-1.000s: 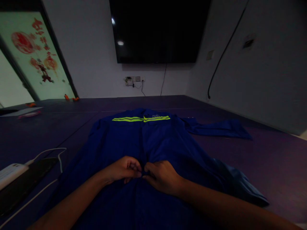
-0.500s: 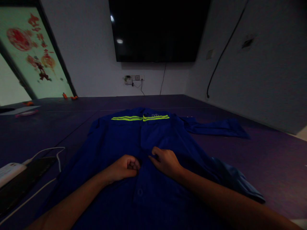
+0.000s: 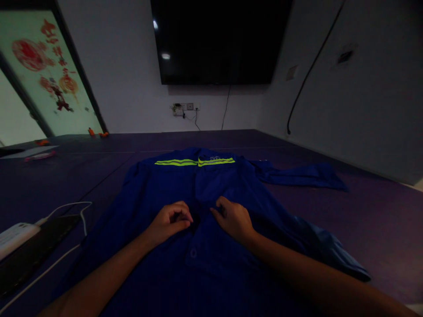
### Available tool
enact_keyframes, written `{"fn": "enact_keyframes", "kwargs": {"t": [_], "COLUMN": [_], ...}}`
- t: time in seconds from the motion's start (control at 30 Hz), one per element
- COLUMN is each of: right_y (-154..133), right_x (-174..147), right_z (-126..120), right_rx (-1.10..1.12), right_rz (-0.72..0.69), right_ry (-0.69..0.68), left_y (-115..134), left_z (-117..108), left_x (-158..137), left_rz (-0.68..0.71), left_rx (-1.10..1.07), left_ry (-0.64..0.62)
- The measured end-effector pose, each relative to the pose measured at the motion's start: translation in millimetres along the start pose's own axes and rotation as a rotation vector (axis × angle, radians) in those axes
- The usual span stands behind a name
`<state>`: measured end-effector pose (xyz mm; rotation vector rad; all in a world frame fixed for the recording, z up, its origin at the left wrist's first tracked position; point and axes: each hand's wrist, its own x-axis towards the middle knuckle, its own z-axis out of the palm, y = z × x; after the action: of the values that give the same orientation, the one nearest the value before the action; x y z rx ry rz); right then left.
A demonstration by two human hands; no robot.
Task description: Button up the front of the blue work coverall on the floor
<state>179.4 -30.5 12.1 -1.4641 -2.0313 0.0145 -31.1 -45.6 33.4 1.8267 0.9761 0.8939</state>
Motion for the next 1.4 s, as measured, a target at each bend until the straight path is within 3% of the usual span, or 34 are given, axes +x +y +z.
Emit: {"fn": "enact_keyframes", "kwargs": {"t": [0.17, 0.3, 0.43, 0.57, 0.63, 0.7, 0.9, 1.4], "right_y": [2, 6, 6, -6, -15, -23, -29, -35], "right_x": [6, 12, 14, 2, -9, -20, -31, -28], "right_z": [-5, -6, -14, -27, -29, -26, -9, 0], "right_rx": [-0.025, -0.007, 0.081, 0.143, 0.166, 0.148, 0.042, -0.036], "right_rz": [0.092, 0.082, -0.097, -0.439, -0.62, -0.769, -0.753, -0.824], "right_ry": [0.064, 0.075, 0.178, 0.391, 0.339, 0.161, -0.049, 0.018], "left_y": [8, 3, -3, -7, -7, -7, -7, -10], "left_z": [8, 12, 12, 10, 10, 10, 11, 17], "left_x": [-6, -5, -2, 1, 2, 2, 2, 4], "left_rz": [-0.085, -0.114, -0.205, -0.303, -0.332, -0.36, -0.415, -0.353], "left_rx": [0.127, 0.115, 0.012, -0.081, -0.109, -0.138, -0.189, -0.15], "left_ry": [-0.117, -0.195, -0.193, -0.166, -0.142, -0.126, -0.082, -0.051]}}
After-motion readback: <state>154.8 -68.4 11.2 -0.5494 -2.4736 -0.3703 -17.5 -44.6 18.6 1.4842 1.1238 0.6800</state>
